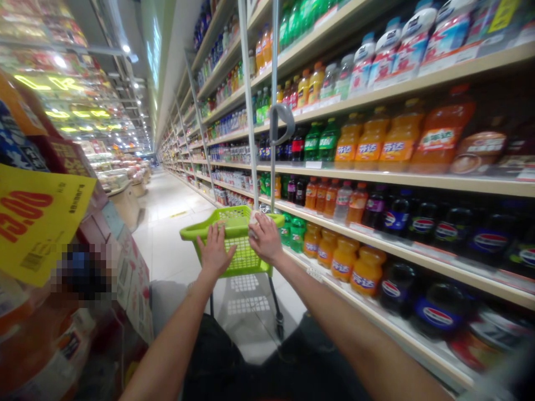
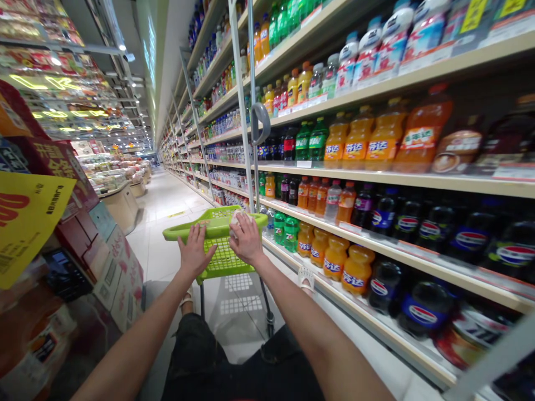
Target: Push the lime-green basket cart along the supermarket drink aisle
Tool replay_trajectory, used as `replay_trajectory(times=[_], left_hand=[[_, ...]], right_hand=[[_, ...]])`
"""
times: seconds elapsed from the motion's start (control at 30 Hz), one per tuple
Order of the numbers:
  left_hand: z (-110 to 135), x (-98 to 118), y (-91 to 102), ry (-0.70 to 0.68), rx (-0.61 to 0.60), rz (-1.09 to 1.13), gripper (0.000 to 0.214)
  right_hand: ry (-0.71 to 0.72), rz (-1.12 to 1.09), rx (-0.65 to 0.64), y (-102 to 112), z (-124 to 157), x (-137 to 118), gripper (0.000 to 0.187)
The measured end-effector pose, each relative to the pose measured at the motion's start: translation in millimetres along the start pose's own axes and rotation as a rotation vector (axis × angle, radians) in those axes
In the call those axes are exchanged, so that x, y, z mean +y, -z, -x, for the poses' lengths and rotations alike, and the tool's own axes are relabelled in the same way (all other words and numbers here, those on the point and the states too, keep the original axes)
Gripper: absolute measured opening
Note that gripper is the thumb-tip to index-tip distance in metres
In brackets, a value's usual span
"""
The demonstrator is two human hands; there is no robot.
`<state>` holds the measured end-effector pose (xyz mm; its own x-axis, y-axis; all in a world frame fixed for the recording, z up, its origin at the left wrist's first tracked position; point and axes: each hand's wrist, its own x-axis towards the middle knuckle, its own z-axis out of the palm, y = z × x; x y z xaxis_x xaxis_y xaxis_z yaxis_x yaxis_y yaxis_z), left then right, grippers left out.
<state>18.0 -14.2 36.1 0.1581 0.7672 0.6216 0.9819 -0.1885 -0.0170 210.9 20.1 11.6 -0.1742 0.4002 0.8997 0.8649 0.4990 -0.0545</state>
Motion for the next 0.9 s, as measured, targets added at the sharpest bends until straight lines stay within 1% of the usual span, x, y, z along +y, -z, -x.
replay_trajectory(times=[0.07, 0.13, 0.23, 0.3, 0.4, 0.47, 0.53, 0.6, 0.67, 0.73, 0.8, 0.9], left_hand=[[-0.4, 2.7, 1.1, 0.003, -0.007, -0.006, 0.062], [-0.4, 1.2, 1.9, 0.012, -0.01, -0.009, 0.061], [0.4, -4.1, 2.5, 0.009, -0.014, -0.009, 0.06], [1.5, -6.4, 2.3, 0.013, -0.012, -0.006, 0.059], [3.2, -6.1, 0.5, 0.02, -0.002, -0.002, 0.059], [4.1, -4.4, -1.2, 0.03, 0.0, 0.001, 0.059], [4.7, -2.6, -2.3, 0.042, -0.002, 0.005, 0.06], [5.0, -1.4, -2.1, 0.05, -0.008, 0.006, 0.062], [5.3, -1.2, -0.2, 0.053, -0.012, 0.002, 0.063], [5.8, -1.8, 2.5, 0.046, -0.016, -0.002, 0.063], [6.6, -2.8, 5.0, 0.037, -0.017, -0.003, 0.062], [8.0, -3.4, 6.2, 0.037, -0.02, -0.006, 0.06]], right_hand=[[-0.03, 0.023, 0.0, -3.0, -2.5, -8.5, 0.035], [-0.055, 0.054, -0.006, -2.5, -3.6, -7.4, 0.034], [-0.055, 0.07, -0.025, 2.5, -1.7, 9.1, 0.032], [-0.082, 0.06, 0.0, 5.8, 1.7, 24.8, 0.032], [-0.183, 0.011, 0.067, 7.5, 7.4, 45.3, 0.032], [-0.241, -0.029, 0.102, 6.2, 9.6, 50.2, 0.033], [-0.229, -0.058, 0.119, 3.3, 9.3, 44.8, 0.034], [-0.157, -0.072, 0.106, -0.3, 6.4, 30.6, 0.034], [-0.068, -0.074, 0.053, -3.3, 2.1, 14.1, 0.035], [-0.028, -0.056, 0.002, -4.7, -1.5, 2.9, 0.035], [-0.071, -0.014, -0.006, -4.2, -2.3, 2.1, 0.036], [-0.194, 0.004, 0.053, -1.5, 0.9, 17.3, 0.039]])
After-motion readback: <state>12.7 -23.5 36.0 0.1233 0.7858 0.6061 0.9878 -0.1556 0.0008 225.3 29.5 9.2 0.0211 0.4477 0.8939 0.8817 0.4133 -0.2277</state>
